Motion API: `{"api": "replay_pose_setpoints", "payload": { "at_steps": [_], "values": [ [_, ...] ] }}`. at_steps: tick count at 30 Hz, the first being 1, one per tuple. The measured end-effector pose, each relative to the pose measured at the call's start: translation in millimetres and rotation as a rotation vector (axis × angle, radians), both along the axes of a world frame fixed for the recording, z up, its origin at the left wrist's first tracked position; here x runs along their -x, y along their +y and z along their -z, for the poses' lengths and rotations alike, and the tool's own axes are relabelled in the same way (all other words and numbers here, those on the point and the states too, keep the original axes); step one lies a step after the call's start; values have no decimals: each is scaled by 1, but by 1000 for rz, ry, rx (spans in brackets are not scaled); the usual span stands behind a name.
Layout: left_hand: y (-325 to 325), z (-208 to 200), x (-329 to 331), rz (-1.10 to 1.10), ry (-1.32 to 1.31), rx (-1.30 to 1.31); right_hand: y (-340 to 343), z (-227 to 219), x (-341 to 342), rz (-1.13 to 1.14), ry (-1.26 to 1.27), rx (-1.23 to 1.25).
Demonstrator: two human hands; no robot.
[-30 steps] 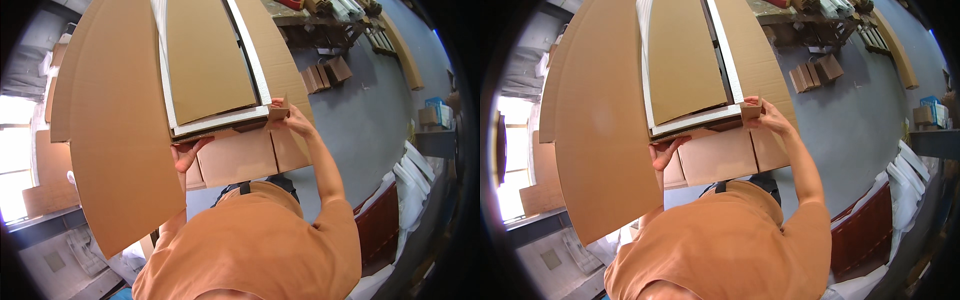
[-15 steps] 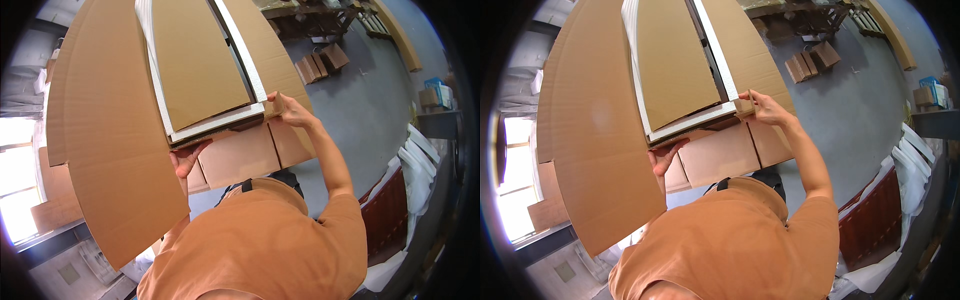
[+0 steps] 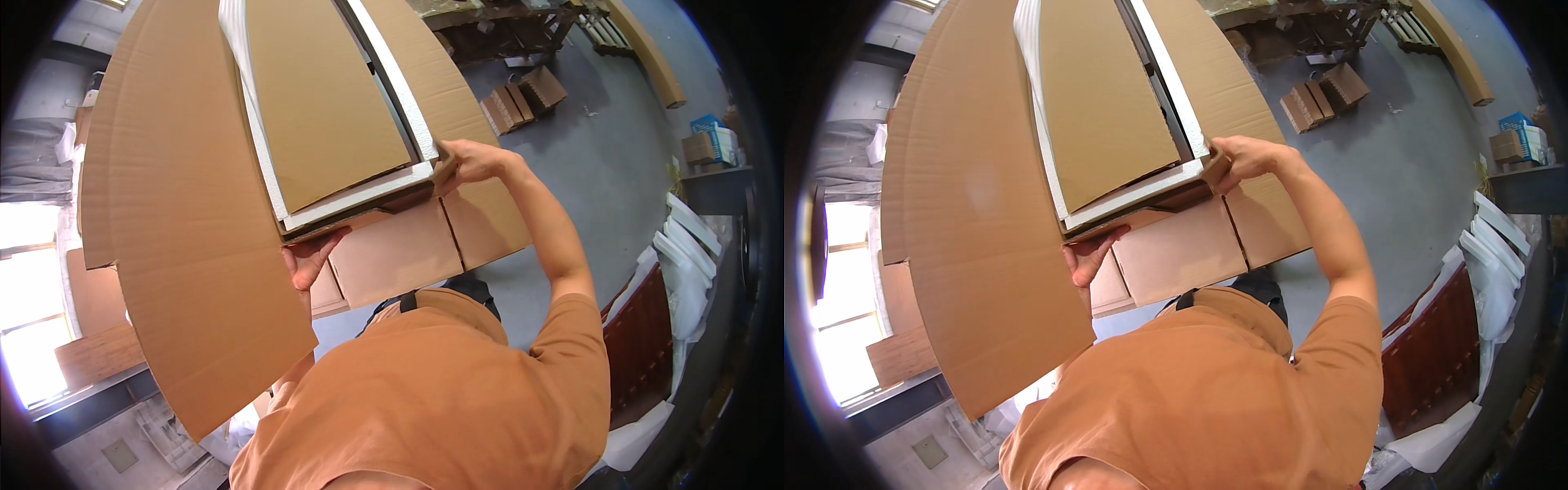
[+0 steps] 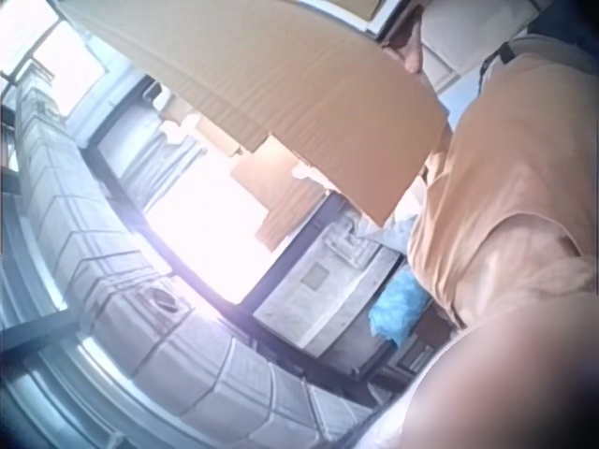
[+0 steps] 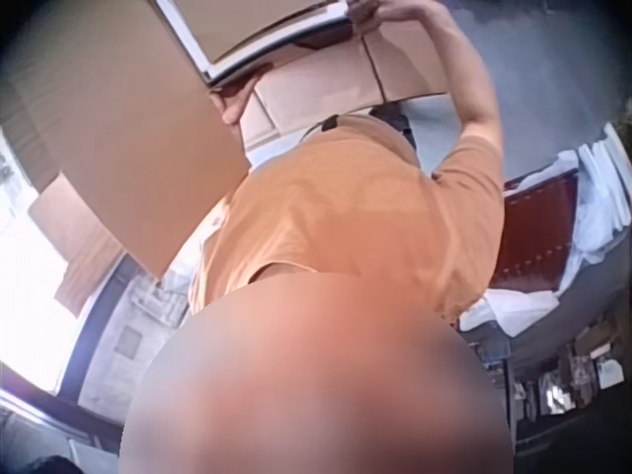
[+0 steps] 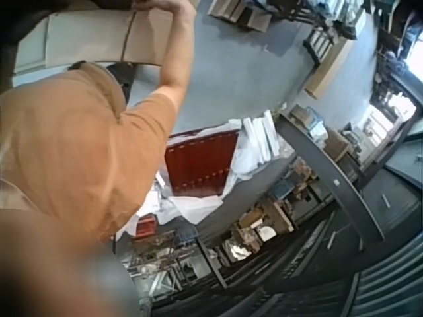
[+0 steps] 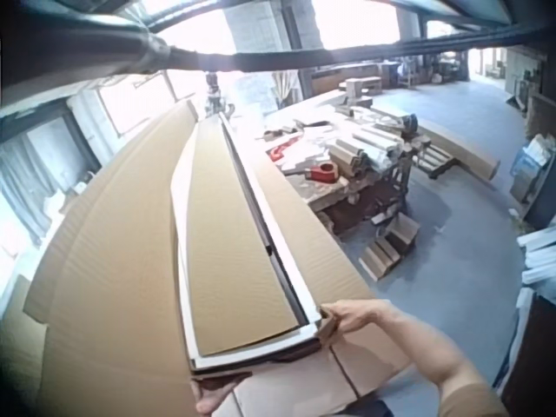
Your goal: The person assembles a large cardboard box by folding flaps and securing them with packing tape. They insert white foam inserts and use a tape dispenser to seal the seams. The finished box is then lifted and moved across the room.
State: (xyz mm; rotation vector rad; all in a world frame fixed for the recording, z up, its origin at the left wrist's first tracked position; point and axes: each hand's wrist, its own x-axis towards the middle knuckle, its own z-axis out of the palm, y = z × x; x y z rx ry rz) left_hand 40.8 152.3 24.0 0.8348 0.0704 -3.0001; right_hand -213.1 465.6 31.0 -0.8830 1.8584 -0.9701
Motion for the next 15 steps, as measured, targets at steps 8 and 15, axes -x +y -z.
{"api": "replay_pose_setpoints", "payload": {
  "at_steps": [8, 15],
  "values": [
    [4, 5, -1, -71, -20, 68, -9, 40, -17, 183, 150, 278],
    [1, 11, 0, -71, 36, 87, -15, 73, -22, 130, 64, 74]
  ]
}}
